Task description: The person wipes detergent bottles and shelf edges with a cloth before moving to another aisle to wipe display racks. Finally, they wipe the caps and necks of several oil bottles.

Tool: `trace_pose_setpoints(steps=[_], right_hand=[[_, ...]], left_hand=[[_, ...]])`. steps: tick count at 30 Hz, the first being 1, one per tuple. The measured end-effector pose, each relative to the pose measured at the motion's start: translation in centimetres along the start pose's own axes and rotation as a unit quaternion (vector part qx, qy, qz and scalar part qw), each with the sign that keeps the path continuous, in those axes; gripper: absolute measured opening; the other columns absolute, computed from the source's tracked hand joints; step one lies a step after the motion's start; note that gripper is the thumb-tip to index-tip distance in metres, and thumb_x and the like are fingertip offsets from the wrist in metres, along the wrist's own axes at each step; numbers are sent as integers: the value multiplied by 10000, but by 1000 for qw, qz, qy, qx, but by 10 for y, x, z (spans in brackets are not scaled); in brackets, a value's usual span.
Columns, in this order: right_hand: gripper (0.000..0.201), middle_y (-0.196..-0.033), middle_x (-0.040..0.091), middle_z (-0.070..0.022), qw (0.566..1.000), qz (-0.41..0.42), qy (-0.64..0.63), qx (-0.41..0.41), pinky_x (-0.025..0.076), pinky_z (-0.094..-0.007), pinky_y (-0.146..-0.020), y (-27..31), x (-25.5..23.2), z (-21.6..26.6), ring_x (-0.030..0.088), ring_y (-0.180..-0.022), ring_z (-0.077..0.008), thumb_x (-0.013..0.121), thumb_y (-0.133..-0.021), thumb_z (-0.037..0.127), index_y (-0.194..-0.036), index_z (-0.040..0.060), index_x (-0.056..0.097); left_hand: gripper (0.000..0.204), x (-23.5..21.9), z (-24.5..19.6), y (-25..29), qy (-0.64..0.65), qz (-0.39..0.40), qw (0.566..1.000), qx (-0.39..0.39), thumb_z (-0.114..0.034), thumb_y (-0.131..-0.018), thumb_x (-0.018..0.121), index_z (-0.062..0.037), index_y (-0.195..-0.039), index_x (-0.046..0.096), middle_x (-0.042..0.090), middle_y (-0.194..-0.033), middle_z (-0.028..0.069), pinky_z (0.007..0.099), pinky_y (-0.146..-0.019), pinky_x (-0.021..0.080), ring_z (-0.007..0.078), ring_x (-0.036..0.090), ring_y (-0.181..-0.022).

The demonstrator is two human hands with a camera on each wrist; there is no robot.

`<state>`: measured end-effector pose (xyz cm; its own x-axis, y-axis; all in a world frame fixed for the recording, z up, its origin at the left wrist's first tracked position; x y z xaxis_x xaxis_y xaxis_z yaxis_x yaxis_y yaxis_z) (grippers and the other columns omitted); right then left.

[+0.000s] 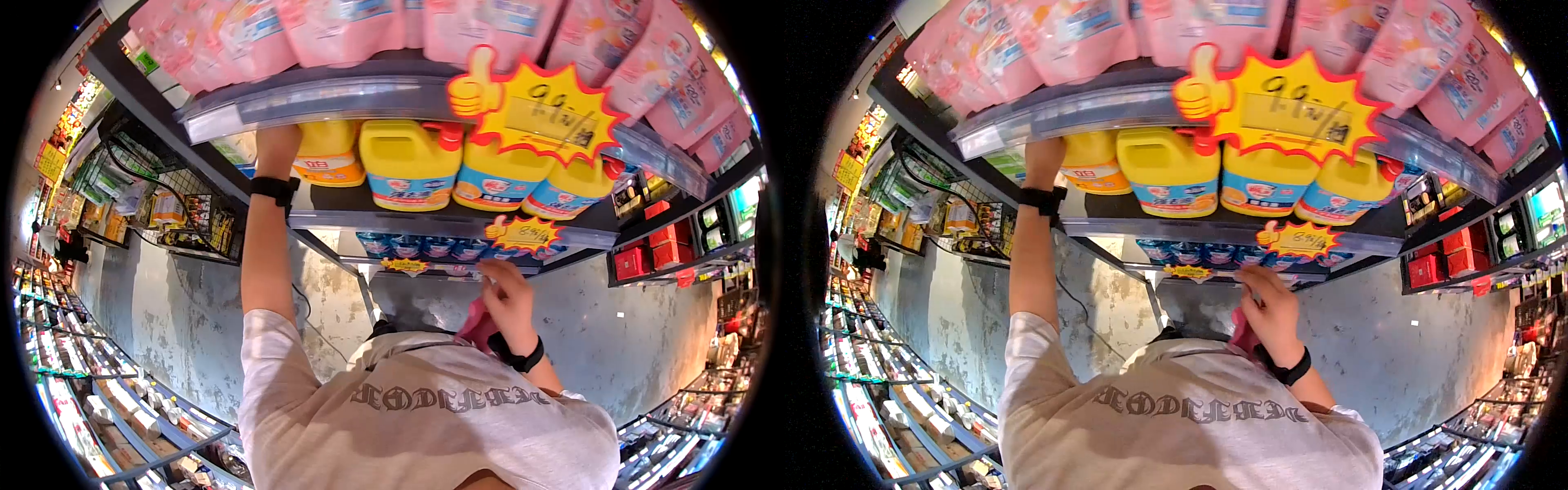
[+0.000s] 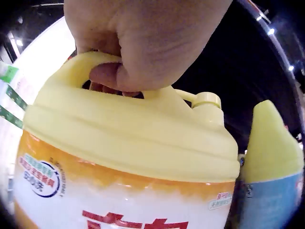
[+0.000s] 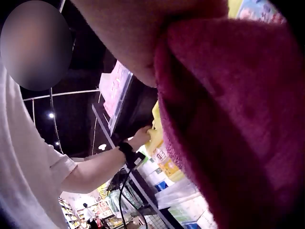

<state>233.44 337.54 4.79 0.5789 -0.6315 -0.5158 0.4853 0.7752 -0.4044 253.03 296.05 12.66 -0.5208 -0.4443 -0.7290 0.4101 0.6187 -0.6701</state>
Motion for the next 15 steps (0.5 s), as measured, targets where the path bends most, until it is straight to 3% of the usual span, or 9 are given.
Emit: trace_pose_setpoints(steps=[1, 3, 9, 13, 15], right_hand=[[236, -1042, 677, -75, 1000, 7, 1, -2, 474, -270, -520, 1, 16, 5, 623, -615, -176, 637, -796, 17, -1008, 101, 700], [234, -1035, 678, -73, 1000, -5, 2, 11, 477, -271, -522, 0, 39, 8, 626, -613, -182, 636, -797, 20, -1008, 101, 700], [235, -951, 664, -95, 998, -52, 31, 31, 500, -301, -609, 0, 61, 32, 640, -674, -216, 620, -789, 27, -1007, 75, 692], [238, -876, 648, -94, 994, -61, 42, 78, 479, -288, -586, 1, 70, 10, 610, -637, -203, 618, -797, 26, -1021, 65, 689], [220, -773, 593, -56, 992, -94, -6, 84, 388, -262, -509, 0, 70, -1, 500, -560, -112, 613, -836, 3, -1034, 51, 697]], left_hand=[[330, -2, -1, 4, 4, 0, 1000, 0, -32, -734, 565, -32, -1051, 654, 647, -1044, 205, 460, -897, 467, 401, 574, -1029], [332, -33, -22, 14, 24, -125, 986, 111, -12, -722, 554, -28, -1039, 651, 646, -1018, 208, 490, -808, 490, 419, 596, -934], [365, -33, -23, 23, 40, -41, 994, 89, 3, -674, 550, -55, -1010, 680, 654, -1007, 199, 483, -808, 497, 411, 604, -915], [358, -29, -26, 25, 10, -33, 994, 104, 6, -674, 538, -64, -992, 689, 660, -942, 204, 471, -760, 511, 389, 619, -856], [373, -24, -27, 28, 11, -20, 994, 109, 8, -670, 539, -56, -1011, 676, 660, -903, 204, 475, -758, 508, 394, 619, -819]])
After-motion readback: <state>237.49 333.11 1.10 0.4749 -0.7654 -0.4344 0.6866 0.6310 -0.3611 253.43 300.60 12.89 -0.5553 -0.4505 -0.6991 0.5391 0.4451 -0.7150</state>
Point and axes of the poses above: each hand's wrist, its own y-axis away from the middle knuckle, its own x-axis out of the palm, z = x × y, the point moved 10 cm from there along -y, towards the middle knuckle
